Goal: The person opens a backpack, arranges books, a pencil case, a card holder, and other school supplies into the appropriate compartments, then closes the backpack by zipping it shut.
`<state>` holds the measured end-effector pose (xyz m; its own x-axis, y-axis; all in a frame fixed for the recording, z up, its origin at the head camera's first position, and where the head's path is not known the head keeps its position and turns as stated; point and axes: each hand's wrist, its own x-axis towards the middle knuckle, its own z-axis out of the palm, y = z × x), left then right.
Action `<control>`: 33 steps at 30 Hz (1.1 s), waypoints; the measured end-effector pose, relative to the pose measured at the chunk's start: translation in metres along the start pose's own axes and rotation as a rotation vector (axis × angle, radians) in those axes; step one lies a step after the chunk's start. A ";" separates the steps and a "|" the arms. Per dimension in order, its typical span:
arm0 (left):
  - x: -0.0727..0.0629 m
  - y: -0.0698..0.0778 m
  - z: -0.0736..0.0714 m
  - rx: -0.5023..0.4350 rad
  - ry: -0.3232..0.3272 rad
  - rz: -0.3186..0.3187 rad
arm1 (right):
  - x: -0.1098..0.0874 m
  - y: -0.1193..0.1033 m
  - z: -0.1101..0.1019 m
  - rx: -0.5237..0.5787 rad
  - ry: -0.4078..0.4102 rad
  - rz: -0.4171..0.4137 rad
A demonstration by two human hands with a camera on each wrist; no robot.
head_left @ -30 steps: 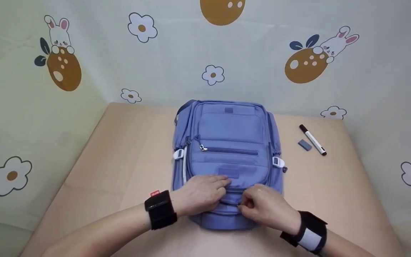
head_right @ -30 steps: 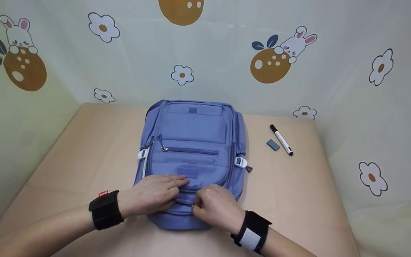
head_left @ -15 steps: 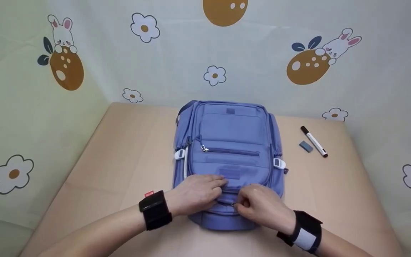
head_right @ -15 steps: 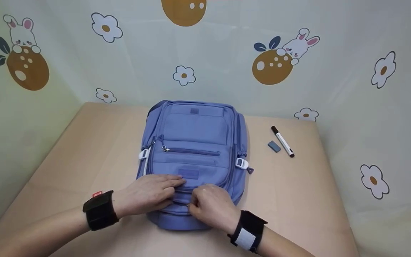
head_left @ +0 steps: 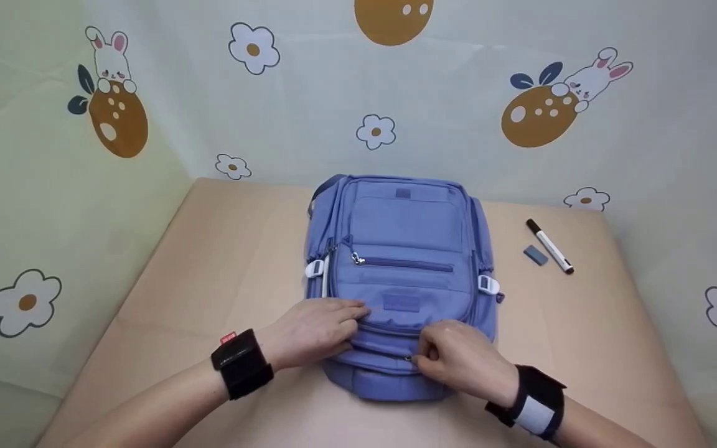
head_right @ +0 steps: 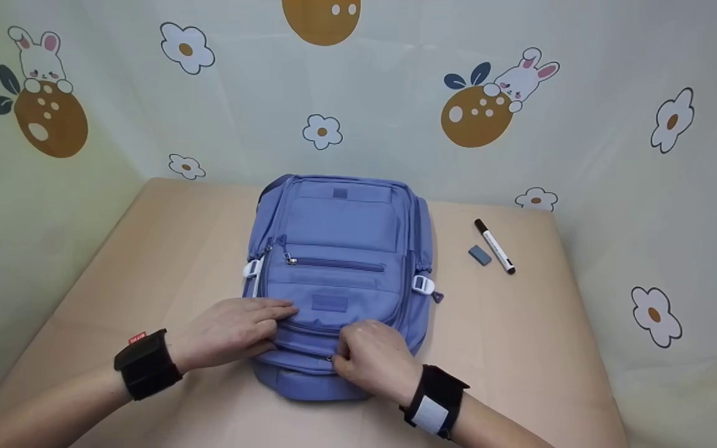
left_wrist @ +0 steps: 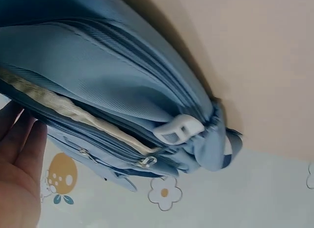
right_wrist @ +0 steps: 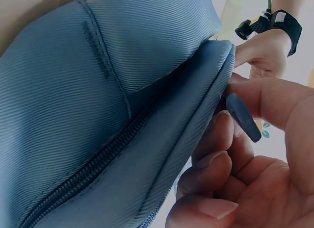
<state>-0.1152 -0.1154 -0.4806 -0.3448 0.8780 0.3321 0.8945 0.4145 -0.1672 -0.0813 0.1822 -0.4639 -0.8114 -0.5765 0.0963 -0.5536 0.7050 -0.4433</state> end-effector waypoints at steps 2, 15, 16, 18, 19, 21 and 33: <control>-0.002 -0.002 0.001 0.006 0.023 0.004 | 0.000 0.000 0.000 -0.014 -0.011 -0.004; -0.001 -0.001 0.005 0.033 0.050 0.002 | 0.012 -0.007 0.001 0.091 -0.078 0.018; -0.001 -0.001 0.005 0.037 0.049 0.000 | 0.014 -0.008 0.002 0.105 -0.081 0.023; -0.001 -0.001 0.005 0.045 0.041 -0.007 | 0.018 -0.013 0.005 0.126 -0.084 0.027; -0.001 -0.001 0.005 0.048 0.038 -0.009 | 0.021 -0.015 0.006 0.136 -0.084 0.024; 0.000 -0.001 0.005 0.049 0.034 -0.014 | 0.026 -0.020 0.009 0.154 -0.085 0.010; 0.000 0.003 0.004 -0.050 0.063 -0.032 | 0.037 -0.025 0.018 0.200 -0.103 -0.001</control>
<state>-0.1137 -0.1134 -0.4844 -0.3566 0.8470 0.3942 0.8970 0.4284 -0.1091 -0.0942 0.1353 -0.4652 -0.7820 -0.6231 0.0101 -0.4977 0.6146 -0.6120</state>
